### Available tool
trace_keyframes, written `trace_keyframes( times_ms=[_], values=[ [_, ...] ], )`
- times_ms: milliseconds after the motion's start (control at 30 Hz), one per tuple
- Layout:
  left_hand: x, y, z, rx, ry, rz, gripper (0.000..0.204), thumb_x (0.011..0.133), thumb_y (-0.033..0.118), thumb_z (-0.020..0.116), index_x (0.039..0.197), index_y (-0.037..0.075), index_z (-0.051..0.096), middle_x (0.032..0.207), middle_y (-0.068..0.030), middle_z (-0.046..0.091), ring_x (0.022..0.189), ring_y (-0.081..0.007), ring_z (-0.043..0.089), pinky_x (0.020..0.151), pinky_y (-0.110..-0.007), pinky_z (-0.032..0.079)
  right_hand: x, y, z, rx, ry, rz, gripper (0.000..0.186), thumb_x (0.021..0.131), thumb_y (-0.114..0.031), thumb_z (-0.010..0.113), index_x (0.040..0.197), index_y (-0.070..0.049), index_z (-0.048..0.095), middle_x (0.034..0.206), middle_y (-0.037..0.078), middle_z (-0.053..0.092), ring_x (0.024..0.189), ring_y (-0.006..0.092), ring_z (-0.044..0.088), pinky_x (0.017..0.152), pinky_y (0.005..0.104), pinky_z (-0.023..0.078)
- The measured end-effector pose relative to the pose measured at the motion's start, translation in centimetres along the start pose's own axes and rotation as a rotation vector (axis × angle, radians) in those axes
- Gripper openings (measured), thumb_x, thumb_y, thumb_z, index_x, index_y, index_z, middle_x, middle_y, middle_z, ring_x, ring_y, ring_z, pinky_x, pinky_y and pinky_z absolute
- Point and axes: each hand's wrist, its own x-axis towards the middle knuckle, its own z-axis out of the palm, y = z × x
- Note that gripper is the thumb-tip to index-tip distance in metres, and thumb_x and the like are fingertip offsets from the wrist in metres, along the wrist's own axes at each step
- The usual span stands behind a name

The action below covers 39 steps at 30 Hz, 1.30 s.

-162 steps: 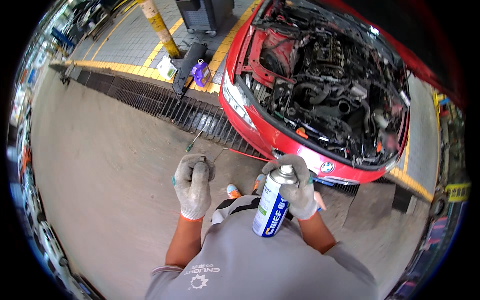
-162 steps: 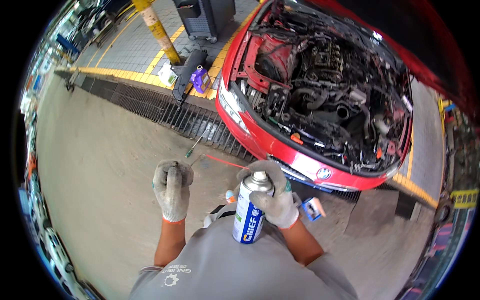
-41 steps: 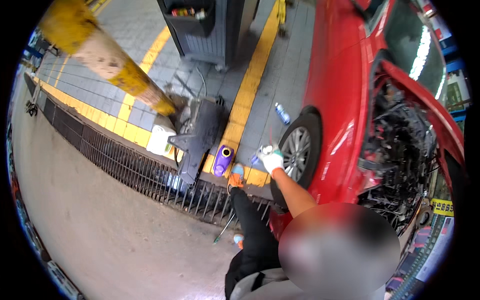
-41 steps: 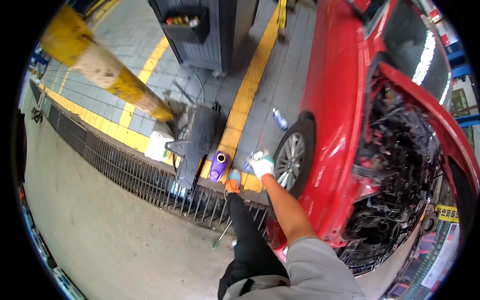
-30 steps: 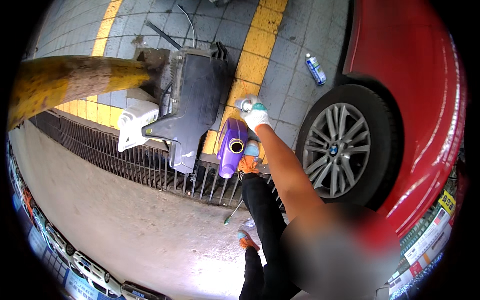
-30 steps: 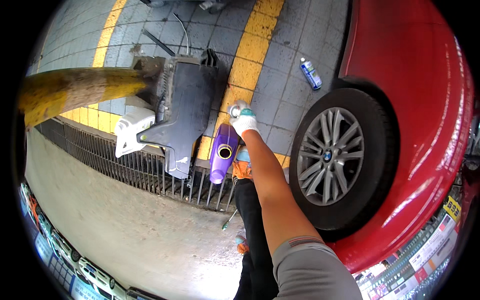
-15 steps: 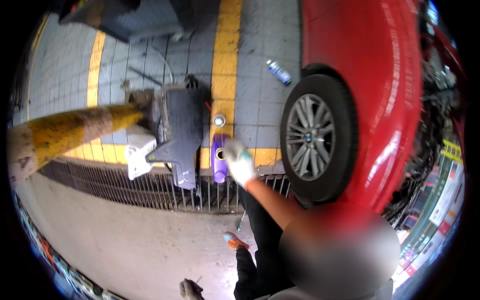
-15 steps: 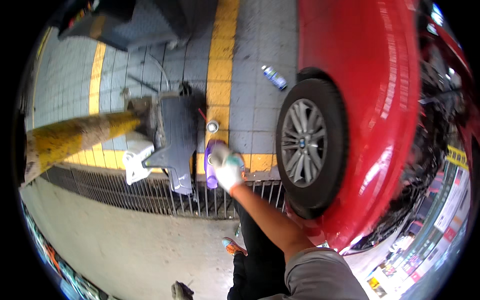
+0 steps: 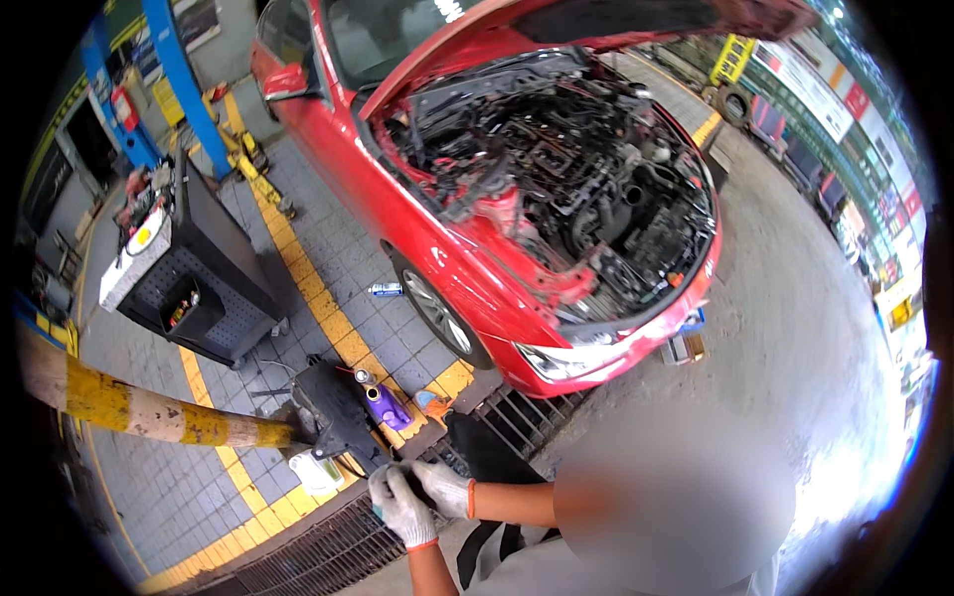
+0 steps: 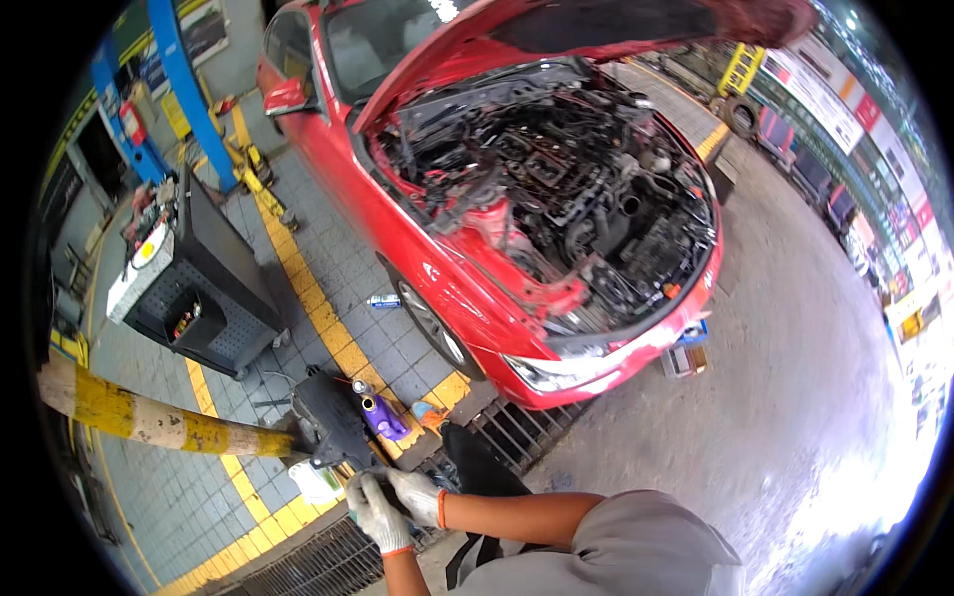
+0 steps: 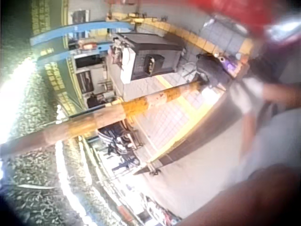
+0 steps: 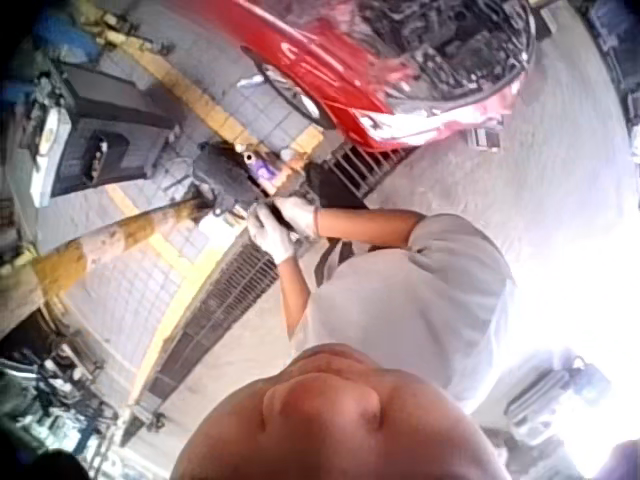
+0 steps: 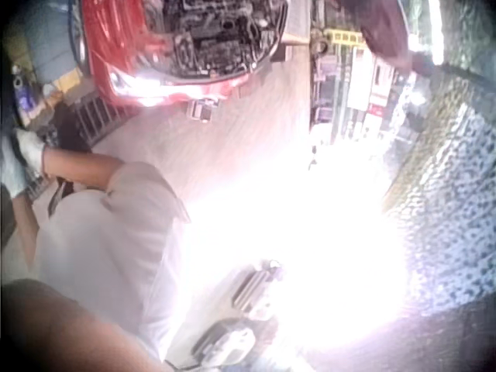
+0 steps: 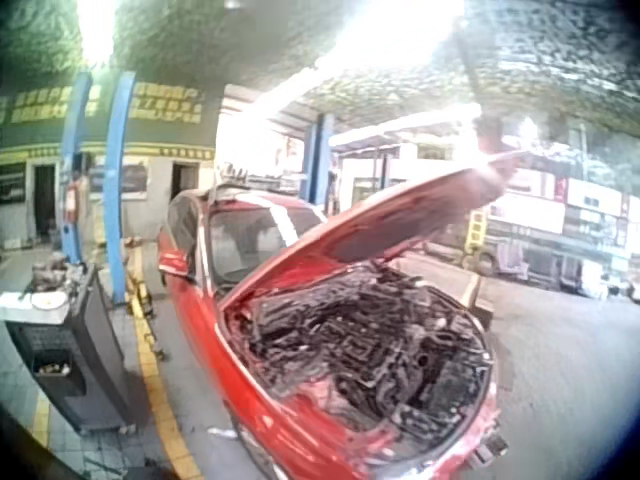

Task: The person retrieves a spray can and a metal tool from a workshop shelf and walks to a red car with its hood open. They spray the tool and then apply the lubricant to the engine's camshaft and valve train components. A second person assists by holding a part while the first person continues to work on the engine internals.

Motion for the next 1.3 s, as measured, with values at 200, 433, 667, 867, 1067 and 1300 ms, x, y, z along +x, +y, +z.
trace_keyframes(
  times_ms=[200, 433, 667, 867, 1067, 1300],
  values=[
    [-8.9, 5.3, -1.5, 0.028, -0.276, 0.177, 0.026, 0.102, 0.023, 0.059, 0.104, -0.002, 0.068, 0.097, -0.0119, 0.069, 0.089, -0.0225, 0.066, 0.085, -0.036, 0.052, -8.9, 3.8, -5.0, 0.079, -0.027, -0.148, 0.038, 0.108, -0.030, 0.049, 0.135, -0.006, 0.060, 0.127, 0.012, 0.066, 0.121, 0.0197, 0.060, 0.107, 0.0365, 0.047],
    [-16.1, 8.9, 1.5, 0.011, -0.433, 0.198, 0.026, 0.102, 0.020, 0.060, 0.108, -0.004, 0.067, 0.099, -0.0110, 0.068, 0.091, -0.0200, 0.065, 0.085, -0.034, 0.052, -16.5, 3.3, -14.0, 0.093, -0.079, -0.446, 0.031, 0.104, -0.010, 0.051, 0.131, 0.003, 0.060, 0.122, 0.015, 0.067, 0.110, 0.0232, 0.066, 0.094, 0.0344, 0.054],
    [-20.7, 13.9, 7.2, -0.267, -0.575, -0.013, 0.019, 0.103, 0.015, 0.061, 0.108, -0.001, 0.068, 0.093, -0.0053, 0.068, 0.082, -0.0109, 0.062, 0.074, -0.026, 0.050, -30.4, -2.0, -23.7, 0.115, 0.204, -0.689, 0.030, 0.108, -0.023, 0.058, 0.131, -0.005, 0.057, 0.103, 0.007, 0.069, 0.079, 0.0122, 0.063, 0.067, 0.0265, 0.052],
    [-27.4, 20.5, 16.8, -0.284, -0.792, 0.058, 0.018, 0.100, 0.012, 0.063, 0.109, -0.002, 0.072, 0.086, -0.0031, 0.064, 0.071, -0.0091, 0.055, 0.063, -0.026, 0.044, -40.6, -5.1, -36.4, 0.083, 0.570, -0.826, 0.027, 0.109, -0.032, 0.054, 0.096, -0.009, 0.059, 0.069, 0.000, 0.053, 0.059, 0.0099, 0.046, 0.054, 0.0270, 0.036],
    [-33.0, 26.0, 23.0, -0.015, -0.702, 0.908, 0.018, 0.092, 0.005, 0.071, 0.109, 0.001, 0.072, 0.098, -0.0174, 0.068, 0.093, -0.0334, 0.068, 0.081, -0.040, 0.055, -50.3, -7.9, -43.7, -0.469, 0.743, -0.857, 0.034, 0.108, -0.022, 0.049, 0.133, -0.002, 0.061, 0.082, 0.000, 0.061, 0.068, 0.0085, 0.053, 0.062, 0.0287, 0.048],
    [-35.8, 31.4, 25.5, 0.063, -0.764, 0.951, 0.019, 0.086, 0.004, 0.077, 0.104, 0.005, 0.072, 0.095, -0.0140, 0.069, 0.086, -0.0348, 0.068, 0.076, -0.042, 0.054, -53.6, -13.3, -41.6, -0.333, 0.705, -0.993, 0.027, 0.105, -0.018, 0.058, 0.121, 0.002, 0.065, 0.099, 0.004, 0.073, 0.072, 0.0067, 0.056, 0.066, 0.0251, 0.047]
  ],
)
